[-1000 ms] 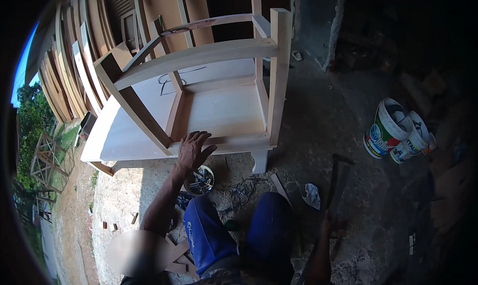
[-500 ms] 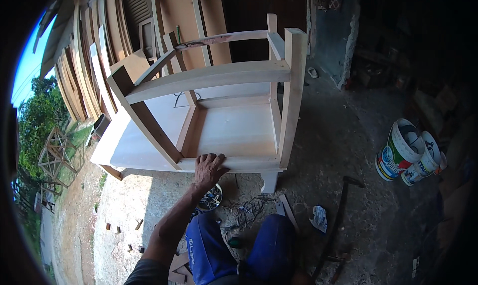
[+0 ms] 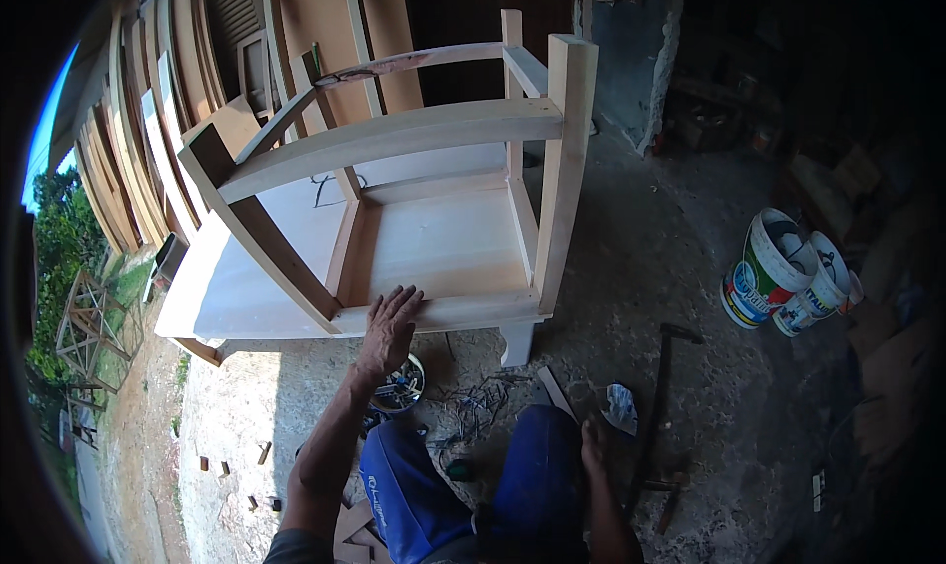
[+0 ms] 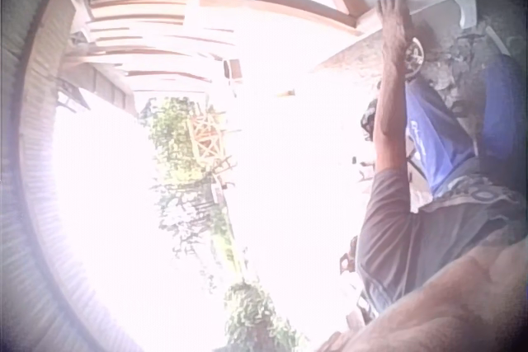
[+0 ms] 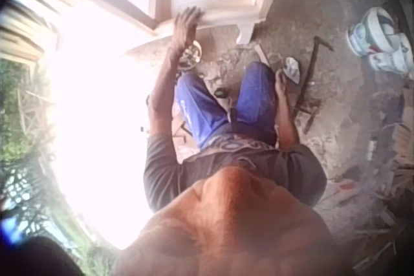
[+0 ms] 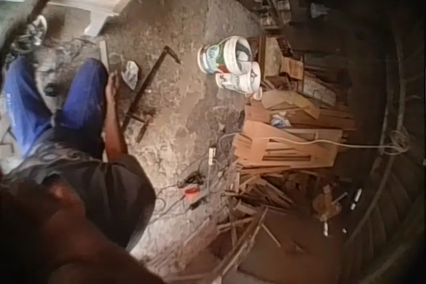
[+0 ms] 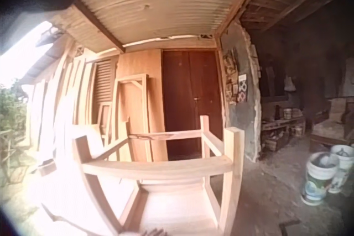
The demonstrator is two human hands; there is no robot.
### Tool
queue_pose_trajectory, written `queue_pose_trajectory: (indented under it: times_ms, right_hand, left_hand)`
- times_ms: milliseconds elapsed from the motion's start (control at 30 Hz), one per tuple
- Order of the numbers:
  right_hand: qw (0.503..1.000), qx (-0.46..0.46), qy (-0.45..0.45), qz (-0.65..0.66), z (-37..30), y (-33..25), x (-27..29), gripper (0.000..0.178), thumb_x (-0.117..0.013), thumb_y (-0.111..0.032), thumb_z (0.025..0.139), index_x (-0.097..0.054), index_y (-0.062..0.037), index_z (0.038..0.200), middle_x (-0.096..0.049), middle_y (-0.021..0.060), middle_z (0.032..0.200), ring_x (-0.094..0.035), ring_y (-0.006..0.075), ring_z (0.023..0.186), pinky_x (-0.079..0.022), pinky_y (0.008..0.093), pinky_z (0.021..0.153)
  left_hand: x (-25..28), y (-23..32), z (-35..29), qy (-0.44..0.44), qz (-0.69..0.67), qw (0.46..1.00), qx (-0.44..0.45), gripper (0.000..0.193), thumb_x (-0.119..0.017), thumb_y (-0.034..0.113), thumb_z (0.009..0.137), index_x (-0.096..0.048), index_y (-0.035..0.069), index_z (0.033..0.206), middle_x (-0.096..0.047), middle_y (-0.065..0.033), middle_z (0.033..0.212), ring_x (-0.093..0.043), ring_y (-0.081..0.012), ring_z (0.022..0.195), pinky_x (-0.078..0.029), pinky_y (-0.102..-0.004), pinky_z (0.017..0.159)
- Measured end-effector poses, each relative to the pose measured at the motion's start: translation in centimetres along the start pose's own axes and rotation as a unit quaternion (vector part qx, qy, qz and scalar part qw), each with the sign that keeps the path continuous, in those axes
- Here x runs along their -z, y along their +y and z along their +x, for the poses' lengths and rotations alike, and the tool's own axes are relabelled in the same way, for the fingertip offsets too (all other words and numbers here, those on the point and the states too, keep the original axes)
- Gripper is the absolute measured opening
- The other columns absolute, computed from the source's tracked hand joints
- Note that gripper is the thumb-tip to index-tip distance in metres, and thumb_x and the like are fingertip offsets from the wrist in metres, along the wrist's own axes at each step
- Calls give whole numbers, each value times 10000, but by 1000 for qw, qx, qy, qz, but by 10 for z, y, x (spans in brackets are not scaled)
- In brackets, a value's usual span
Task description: The person assembles a small wooden cabinet or stool by fitting wooden pieces together and hammering nails to secure the joints. They work on the floor, repositioning the frame and attaching a top panel.
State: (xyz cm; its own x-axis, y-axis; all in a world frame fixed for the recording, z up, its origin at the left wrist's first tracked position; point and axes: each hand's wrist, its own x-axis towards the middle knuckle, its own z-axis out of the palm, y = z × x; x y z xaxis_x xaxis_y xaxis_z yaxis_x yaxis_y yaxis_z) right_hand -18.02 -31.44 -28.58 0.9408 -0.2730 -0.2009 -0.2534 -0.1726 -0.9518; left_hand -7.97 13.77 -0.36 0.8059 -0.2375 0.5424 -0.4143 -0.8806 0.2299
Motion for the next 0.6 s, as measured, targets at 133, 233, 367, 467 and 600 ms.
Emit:
queue_pose_trajectory:
  times_ms: [133, 233, 367, 467, 600]
  right_hand:
    - [903, 249, -200, -286, -49, -155, -38, 522, -657, -387, 912, -602, -74, 1326, -555, 213, 1358, -494, 378, 1298, -392, 460, 1079]
    - [808, 359, -245, -397, -42, -182, -38, 498, -694, -385, 849, -648, -93, 1251, -583, 195, 1295, -469, 370, 1306, -426, 492, 1039]
    - [706, 458, -361, -402, -28, -190, -56, 356, -735, -327, 782, -717, -95, 1051, -675, 132, 1120, -608, 347, 1119, -471, 493, 961]
    - [673, 473, -435, -366, -39, -207, -47, 303, -749, -319, 753, -726, -109, 970, -704, 99, 1019, -651, 317, 1010, -503, 483, 886]
    - [670, 454, -489, -324, -62, -236, -45, 268, -769, -308, 732, -732, -116, 914, -716, 100, 976, -671, 304, 934, -514, 469, 837]
  left_hand:
    - [16, 8, -82, -40, -71, 994, -73, 271, -607, 76, 884, -578, 67, 1153, -557, -183, 1312, -522, -361, 1258, -440, -448, 1047]
    - [-4, 14, -165, -273, -131, 950, -82, 182, -666, 176, 844, -613, 80, 990, -625, -104, 1110, -614, -305, 1085, -513, -416, 927]
    - [-2, 23, -218, -155, -151, 973, -79, 112, -600, 192, 878, -634, 89, 906, -603, -89, 966, -607, -285, 997, -480, -417, 921]
    - [33, 48, -216, -311, -182, 932, -26, 295, -630, 229, 852, -582, 72, 1097, -605, -109, 1007, -606, -307, 1024, -469, -434, 912]
    - [71, 83, -207, -328, -244, 910, 59, 282, -636, 191, 819, -505, 79, 1042, -561, -131, 1107, -600, -323, 1032, -487, -446, 874]
